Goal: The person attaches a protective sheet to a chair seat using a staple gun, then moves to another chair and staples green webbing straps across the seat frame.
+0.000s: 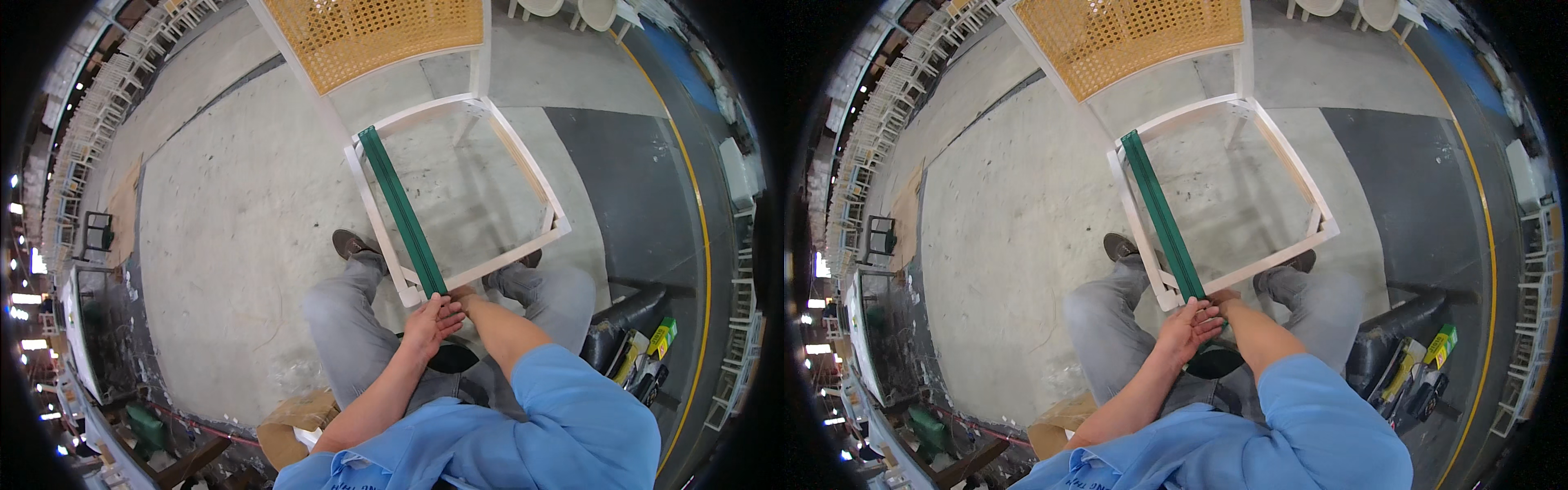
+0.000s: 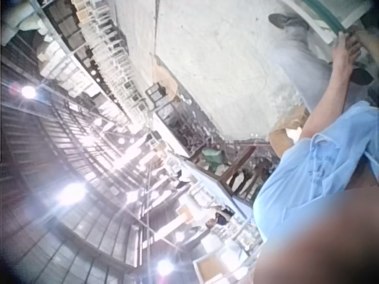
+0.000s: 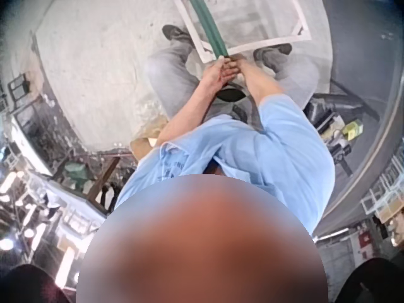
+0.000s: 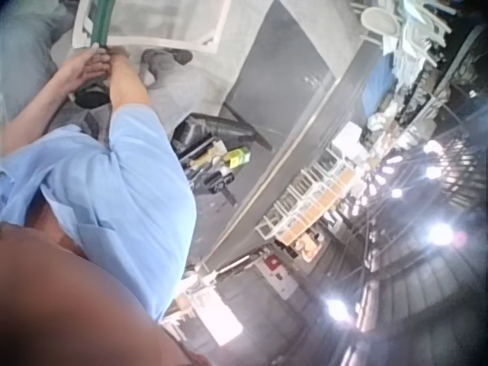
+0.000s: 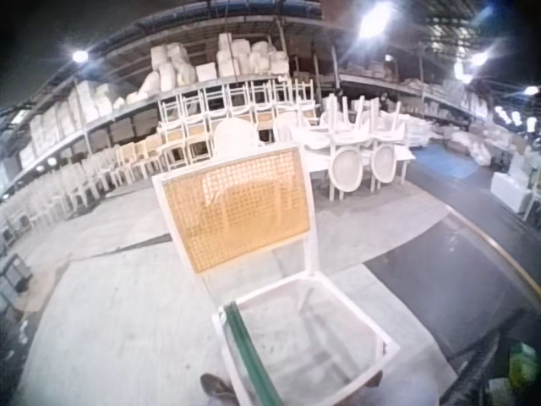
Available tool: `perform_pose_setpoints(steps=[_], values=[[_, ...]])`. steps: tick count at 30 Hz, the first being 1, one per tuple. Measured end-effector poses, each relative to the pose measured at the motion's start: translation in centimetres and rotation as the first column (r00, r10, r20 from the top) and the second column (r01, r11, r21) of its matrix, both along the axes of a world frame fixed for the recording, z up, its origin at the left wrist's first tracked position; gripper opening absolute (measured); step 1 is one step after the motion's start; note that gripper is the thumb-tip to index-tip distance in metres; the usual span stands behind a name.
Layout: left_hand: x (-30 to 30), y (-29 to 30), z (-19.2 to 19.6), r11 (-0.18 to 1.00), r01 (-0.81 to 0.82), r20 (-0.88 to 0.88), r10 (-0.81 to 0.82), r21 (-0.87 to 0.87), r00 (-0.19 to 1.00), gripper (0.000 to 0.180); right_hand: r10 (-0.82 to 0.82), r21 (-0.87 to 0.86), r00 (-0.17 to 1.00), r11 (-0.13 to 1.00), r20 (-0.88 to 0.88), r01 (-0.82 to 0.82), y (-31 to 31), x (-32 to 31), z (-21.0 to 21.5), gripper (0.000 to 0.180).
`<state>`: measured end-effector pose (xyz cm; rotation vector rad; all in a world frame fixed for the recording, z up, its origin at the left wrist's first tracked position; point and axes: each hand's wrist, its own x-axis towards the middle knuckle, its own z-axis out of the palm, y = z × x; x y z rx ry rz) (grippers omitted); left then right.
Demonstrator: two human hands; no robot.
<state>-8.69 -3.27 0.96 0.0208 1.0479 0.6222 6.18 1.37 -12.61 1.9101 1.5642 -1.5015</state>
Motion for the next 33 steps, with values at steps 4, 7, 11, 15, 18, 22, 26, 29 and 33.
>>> perform_pose_setpoints(steps=[4, 7, 11, 15, 18, 22, 26, 29, 33], values=[[0.9, 1.7, -1.4, 0.996, -0.045, 0.12, 0.055, -0.081, 0.991, 0.046, -0.004, 0.089, 0.999, 0.996, 0.044, 0.0, 0.4, -0.5, -0.8, 0.044], [1.3, 2.1, -2.2, 0.988, -0.098, 0.135, 0.114, -0.124, 0.984, 0.041, -0.027, 0.165, 0.996, 0.986, 0.084, 0.013, 0.0, 0.1, -1.3, 0.044], [1.4, 2.7, -2.9, 0.977, -0.146, 0.145, 0.168, -0.154, 0.975, 0.034, -0.1, 0.183, 0.994, 0.979, 0.035, 0.092, -1.4, 1.7, -1.7, 0.043], [1.9, 3.3, -3.2, 0.974, -0.194, 0.143, 0.21, -0.12, 0.967, 0.029, -0.941, -0.841, 0.242, 0.324, -0.237, 0.433, -4.0, 2.2, -2.6, 0.031], [2.7, 4.3, -2.9, 0.974, -0.199, 0.123, 0.212, -0.11, 0.969, 0.029, -0.964, -0.706, -0.018, 0.182, -0.266, 0.684, -2.1, -0.9, -2.0, 0.027], [2.9, 4.8, -3.0, 0.982, -0.144, 0.155, 0.162, -0.12, 0.975, 0.029, -0.937, -0.572, -0.114, 0.101, -0.329, 0.814, 0.0, -1.9, -2.0, 0.024], [2.4, 5.0, -3.0, 0.983, -0.121, 0.165, 0.142, -0.135, 0.976, 0.031, -0.937, -0.53, -0.117, 0.08, -0.329, 0.844, 0.9, -2.9, -3.0, 0.021], [1.9, 5.1, -2.6, 0.97, -0.125, 0.027, 0.133, -0.207, 0.991, 0.033, -0.94, -0.516, -0.081, 0.109, -0.333, 0.85, 1.3, -4.8, -3.7, 0.019], [-2.2, 5.3, -2.9, 0.934, 0.279, 0.209, -0.233, -0.224, 0.95, 0.03, -0.925, -0.385, 0.013, 0.171, -0.379, 0.907, 5.2, -3.2, -6.5, 0.019]])
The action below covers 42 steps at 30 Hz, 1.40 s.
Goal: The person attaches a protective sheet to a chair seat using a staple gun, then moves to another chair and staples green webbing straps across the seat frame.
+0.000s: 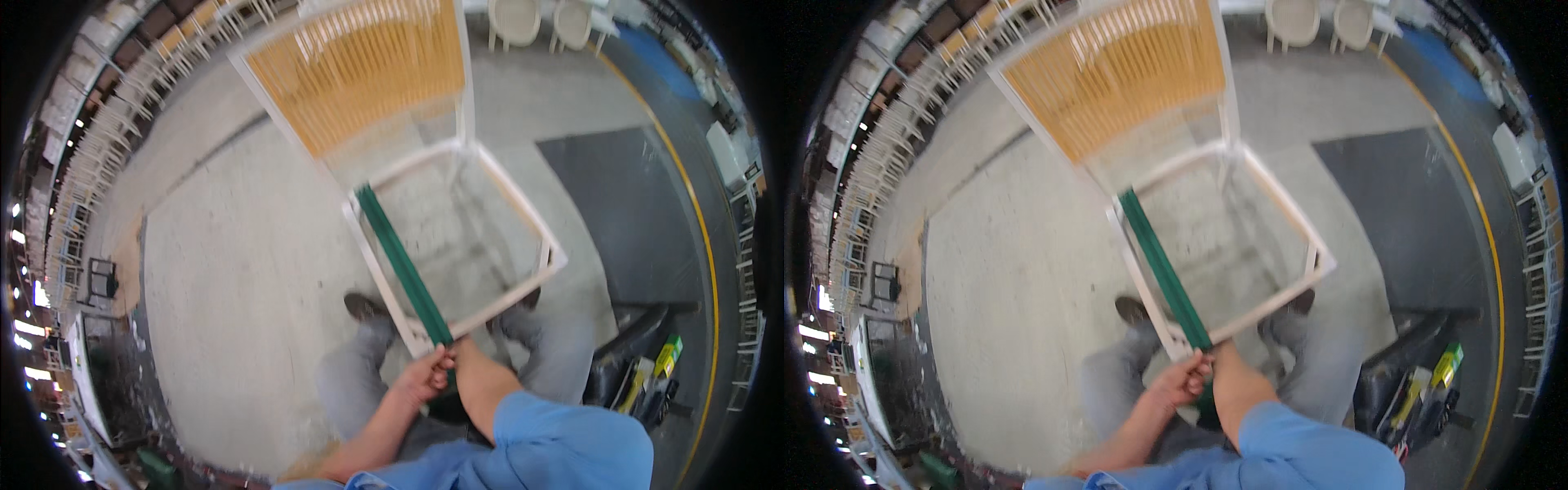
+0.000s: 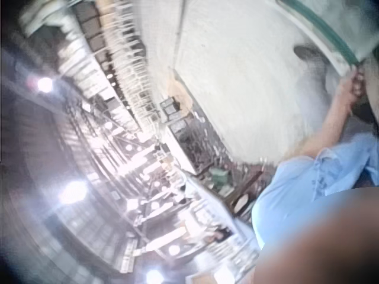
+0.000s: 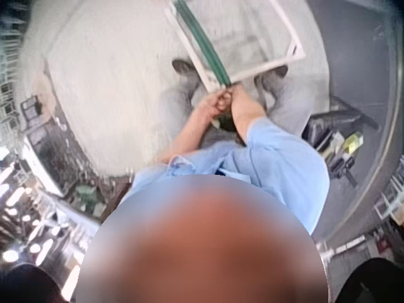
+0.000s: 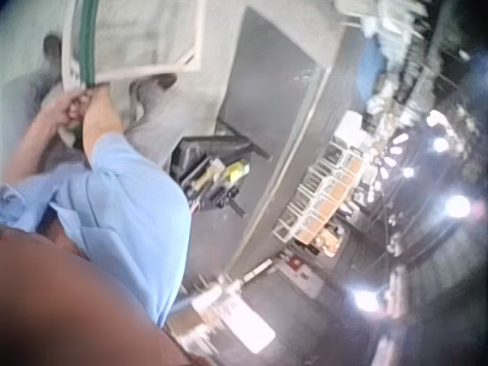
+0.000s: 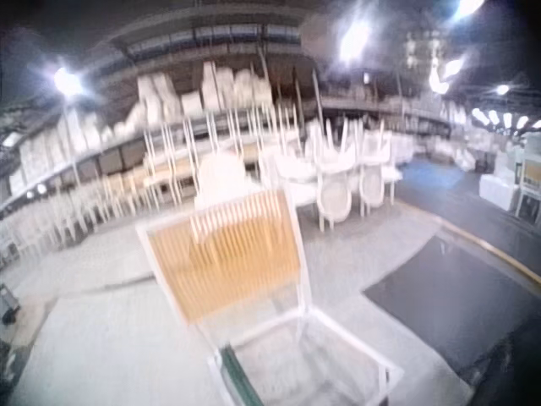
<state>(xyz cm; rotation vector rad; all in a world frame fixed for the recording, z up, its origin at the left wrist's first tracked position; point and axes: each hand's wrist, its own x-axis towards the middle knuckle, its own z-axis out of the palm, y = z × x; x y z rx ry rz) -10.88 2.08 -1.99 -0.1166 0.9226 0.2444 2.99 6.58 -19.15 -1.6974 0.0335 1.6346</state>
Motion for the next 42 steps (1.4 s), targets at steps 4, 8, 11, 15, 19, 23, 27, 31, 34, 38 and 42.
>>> perform_pose_setpoints(steps=[4, 8, 11, 15, 19, 23, 27, 31, 34, 38, 42], values=[[-5.8, 1.0, 2.5, 0.976, -0.148, -0.548, 0.212, 0.158, 0.809, 0.018, 0.071, -0.126, 0.997, 0.989, -0.014, -0.072, -0.6, -1.6, -3.5, 0.021], [-5.6, 5.6, -2.2, 0.929, -0.286, -0.604, 0.371, 0.236, 0.706, 0.027, 0.074, -0.188, 0.997, 0.979, -0.007, -0.074, -1.3, -0.9, -7.3, 0.024], [-1.4, 9.9, -6.0, 0.935, -0.225, -0.586, 0.348, 0.274, 0.732, 0.027, -0.322, -0.299, 0.937, 0.915, -0.135, 0.271, -1.6, 0.9, -10.5, 0.03], [-3.2, 8.8, -10.9, 0.877, -0.405, -0.414, 0.479, 0.259, 0.774, 0.023, -0.368, -0.399, 0.907, 0.877, -0.203, 0.267, -1.3, -1.7, -9.5, 0.029], [-3.1, 8.5, -13.9, 0.895, -0.156, -0.276, 0.289, 0.418, 0.917, 0.022, -0.421, -0.432, 0.89, 0.845, -0.177, 0.314, 1.3, -1.8, -7.1, 0.027], [-1.5, 9.1, -14.2, 0.742, 0.329, -0.535, 0.047, 0.584, 0.843, 0.027, -0.486, -0.498, 0.857, 0.793, -0.172, 0.35, 3.0, -1.3, -8.0, 0.012], [1.3, 10.8, -10.6, 0.7, 0.477, -0.642, -0.034, 0.532, 0.766, 0.036, -0.471, -0.292, 0.801, 0.877, -0.37, 0.381, 2.9, -1.1, -10.1, 0.022], [3.3, 11.9, -7.6, 0.694, 0.56, -0.692, -0.124, 0.452, 0.712, 0.04, -0.188, -0.102, 0.889, 0.982, -0.418, 0.16, 7.0, -1.4, -7.3, 0.03], [3.5, 11.5, -8.0, 0.741, 0.545, -0.7, -0.144, 0.393, 0.7, 0.038, 0.023, 0.147, 0.902, 0.988, -0.431, 0.045, 9.4, -2.3, -4.6, 0.034], [4.8, 12.3, -7.4, 0.527, 0.651, -0.685, -0.165, 0.547, 0.71, 0.047, 0.12, 0.242, 0.889, 0.97, -0.442, -0.01, 10.4, -1.5, -3.7, 0.037], [1.0, 12.8, -7.7, 0.691, 0.444, -0.32, -0.31, 0.57, 0.895, 0.059, 0.17, 0.321, 0.918, 0.946, -0.358, -0.051, 9.4, -1.5, -3.1, 0.034]])
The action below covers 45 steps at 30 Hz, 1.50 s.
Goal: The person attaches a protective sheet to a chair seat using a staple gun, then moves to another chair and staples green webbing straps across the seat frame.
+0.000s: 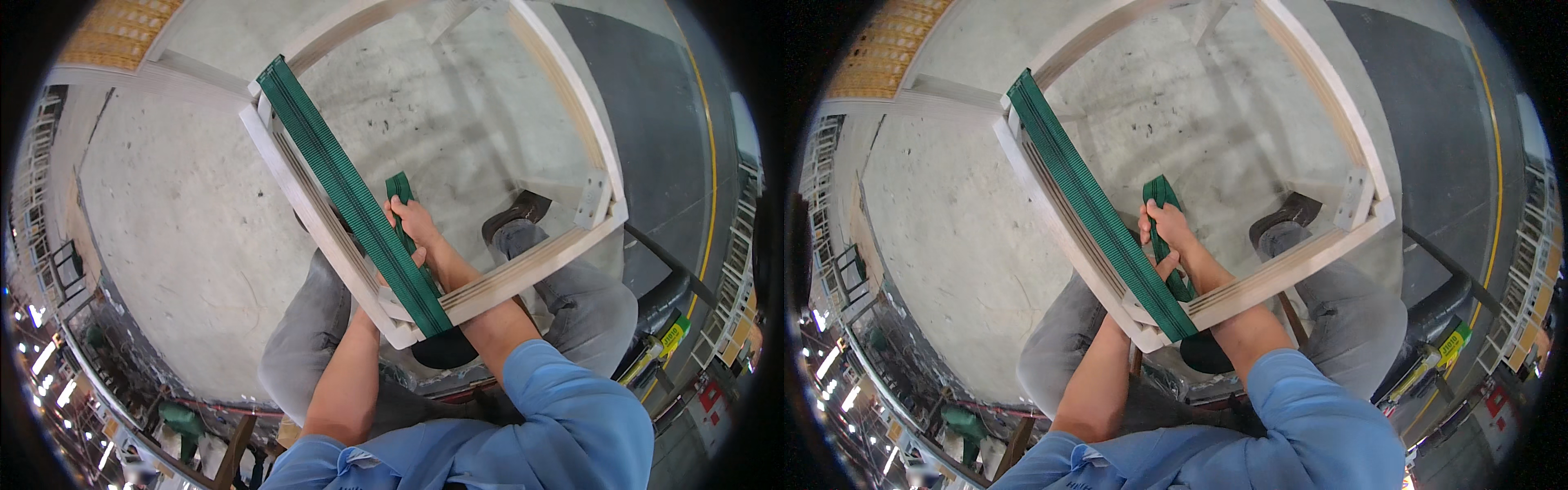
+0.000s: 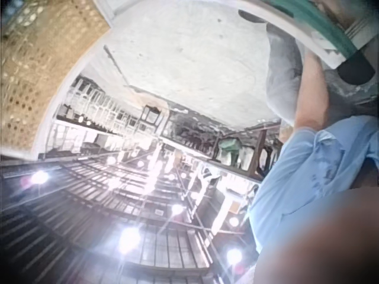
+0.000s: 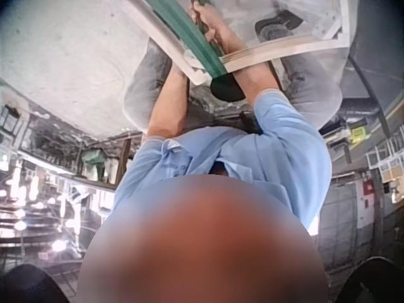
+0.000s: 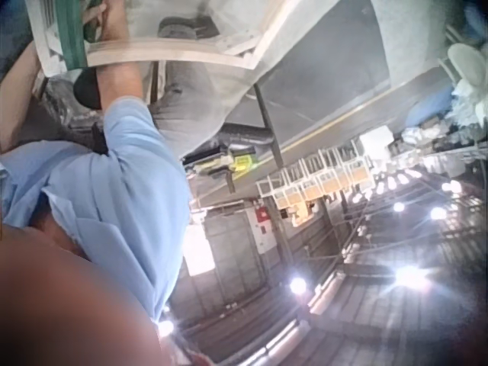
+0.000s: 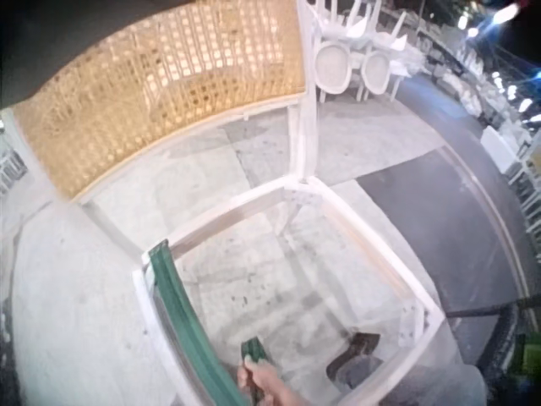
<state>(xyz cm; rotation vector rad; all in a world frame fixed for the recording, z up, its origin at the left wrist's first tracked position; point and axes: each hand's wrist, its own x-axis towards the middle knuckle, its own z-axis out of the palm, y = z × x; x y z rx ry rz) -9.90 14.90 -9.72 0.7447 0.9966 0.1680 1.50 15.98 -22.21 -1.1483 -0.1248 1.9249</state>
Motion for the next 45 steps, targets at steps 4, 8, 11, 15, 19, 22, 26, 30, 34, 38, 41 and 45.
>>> perform_pose_setpoints(steps=[4, 8, 11, 15, 19, 22, 26, 30, 34, 38, 41, 45], values=[[1.6, -1.8, 1.0, 0.909, -0.357, 0.066, 0.378, -0.215, 0.923, 0.054, -0.009, -0.266, 0.992, 0.964, -0.128, -0.025, -4.9, 3.3, 2.3, 0.045], [-5.3, -3.7, -9.1, 0.943, -0.321, -0.069, 0.315, -0.091, 0.946, 0.066, 0.814, -0.369, 0.376, 0.547, 0.443, -0.751, -9.1, 6.8, 12.7, 0.053], [-1.6, -3.5, -8.2, 0.83, -0.417, -0.08, 0.419, -0.371, 0.905, 0.032, 0.631, -0.44, -0.111, 0.394, 0.768, -0.807, -13.5, 11.8, 20.2, 0.044], [-0.1, -3.6, -3.6, 0.922, -0.374, 0.025, 0.378, -0.105, 0.925, 0.022, -0.019, 0.027, 0.337, 0.999, 0.941, -0.018, -23.2, 21.5, 36.4, 0.019], [0.0, -3.4, -3.2, 0.953, -0.262, 0.073, 0.275, -0.155, 0.959, 0.02, 0.405, -0.242, -0.307, 0.858, 0.861, 0.453, -38.1, 33.8, 37.2, 0.031], [0.7, -4.1, -4.5, 0.919, -0.319, 0.19, 0.364, -0.232, 0.912, 0.025, 0.72, -0.608, -0.027, 0.606, 0.694, 0.513, -45.6, 38.6, 35.2, 0.049], [-2.9, -2.5, -4.9, 0.857, -0.392, 0.228, 0.478, -0.335, 0.848, 0.031, 0.426, -0.375, 0.013, 0.781, 0.905, 0.5, -44.3, 38.1, 30.9, 0.032], [-2.2, -3.5, -5.8, 0.865, -0.408, 0.166, 0.466, -0.291, 0.869, 0.024, 0.18, -0.137, -0.05, 0.876, 0.982, 0.463, -44.0, 36.2, 33.1, 0.046], [0.4, -3.3, -6.5, 0.95, -0.267, 0.162, 0.292, -0.162, 0.943, 0.017, 0.041, 0.037, -0.252, 0.954, 0.967, 0.297, -40.4, 32.0, 39.4, 0.042], [1.6, -1.9, -8.7, 0.929, 0.057, 0.005, -0.063, 0.367, 0.998, 0.016, -0.077, 0.029, 0.209, 0.974, 0.975, 0.224, -28.4, 23.6, 45.6, 0.035], [4.3, -1.3, -8.8, 0.806, 0.174, -0.103, -0.14, 0.566, 0.985, 0.011, -0.048, 0.041, 0.435, 0.999, 0.899, 0.025, -22.7, 17.4, 45.3, 0.035], [5.7, -1.7, -8.7, 0.562, 0.458, -0.387, -0.25, 0.688, 0.888, 0.017, 0.354, -0.204, 0.483, 0.92, 0.801, -0.336, -15.6, 11.3, 41.4, 0.039]])
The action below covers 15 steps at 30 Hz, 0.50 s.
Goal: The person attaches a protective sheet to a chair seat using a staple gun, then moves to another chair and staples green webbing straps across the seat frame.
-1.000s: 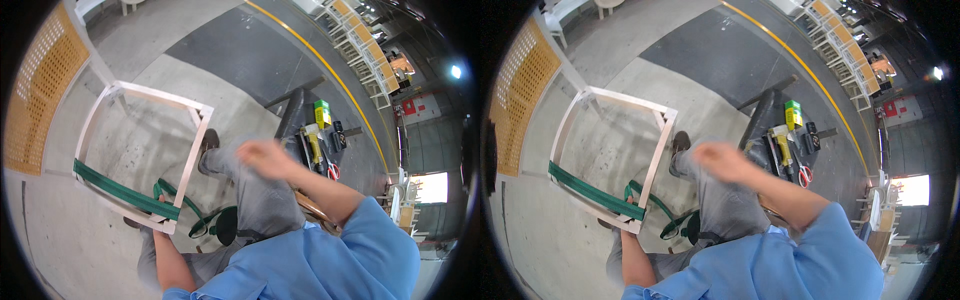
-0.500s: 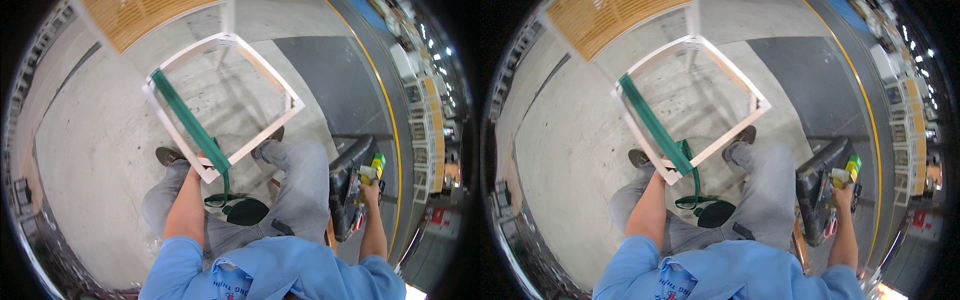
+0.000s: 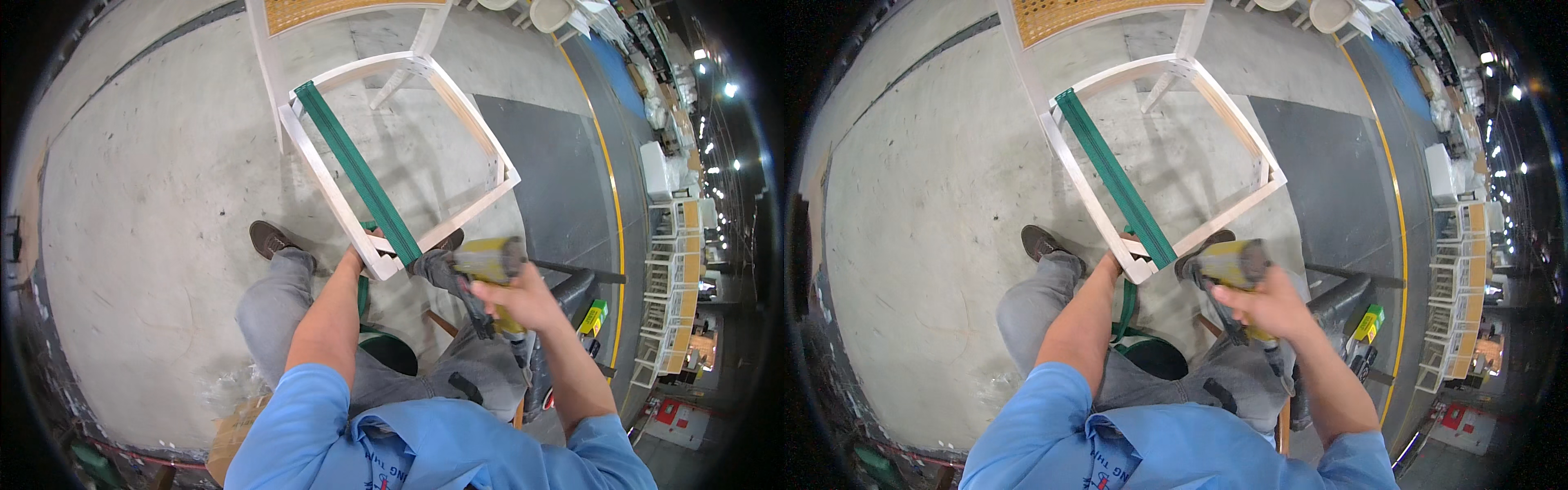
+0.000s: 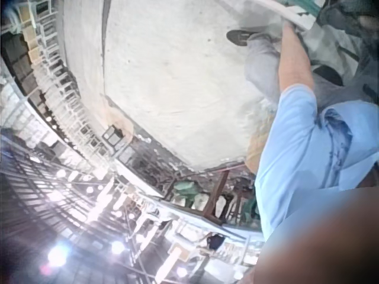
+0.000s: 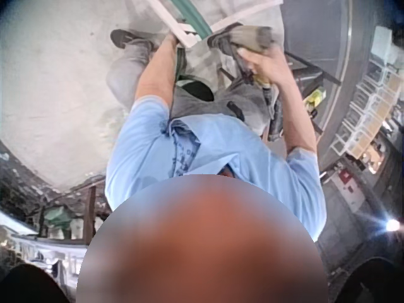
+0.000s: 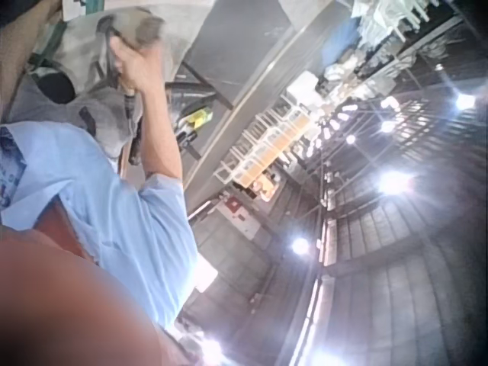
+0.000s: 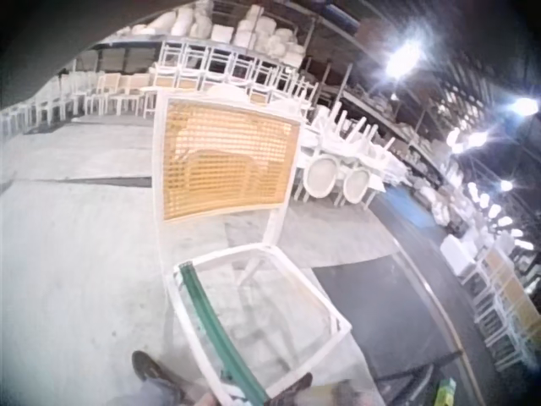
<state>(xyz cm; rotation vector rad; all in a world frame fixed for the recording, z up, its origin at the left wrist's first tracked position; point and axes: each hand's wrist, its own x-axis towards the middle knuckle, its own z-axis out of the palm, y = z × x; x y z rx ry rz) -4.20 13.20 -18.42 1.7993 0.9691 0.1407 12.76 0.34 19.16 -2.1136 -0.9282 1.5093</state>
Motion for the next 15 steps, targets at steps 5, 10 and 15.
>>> perform_pose_setpoints(steps=[5, 10, 15], values=[[0.2, 0.0, 0.7, 0.937, -0.234, 0.607, 0.347, -0.26, 0.715, 0.02, 0.101, -0.158, 0.992, 0.984, 0.081, -0.087, 3.5, -1.8, -4.9, 0.04], [-0.6, 0.0, -1.0, 0.893, -0.332, 0.535, 0.449, -0.305, 0.715, 0.029, 0.156, -0.13, 0.98, 0.982, 0.124, -0.14, 4.7, -3.2, -5.3, 0.038], [0.0, -0.2, -2.1, 0.505, -0.349, 0.147, 0.708, -0.789, 0.691, 0.027, 0.19, -0.16, 0.972, 0.973, 0.138, -0.168, 5.2, -3.4, -5.8, 0.038]])
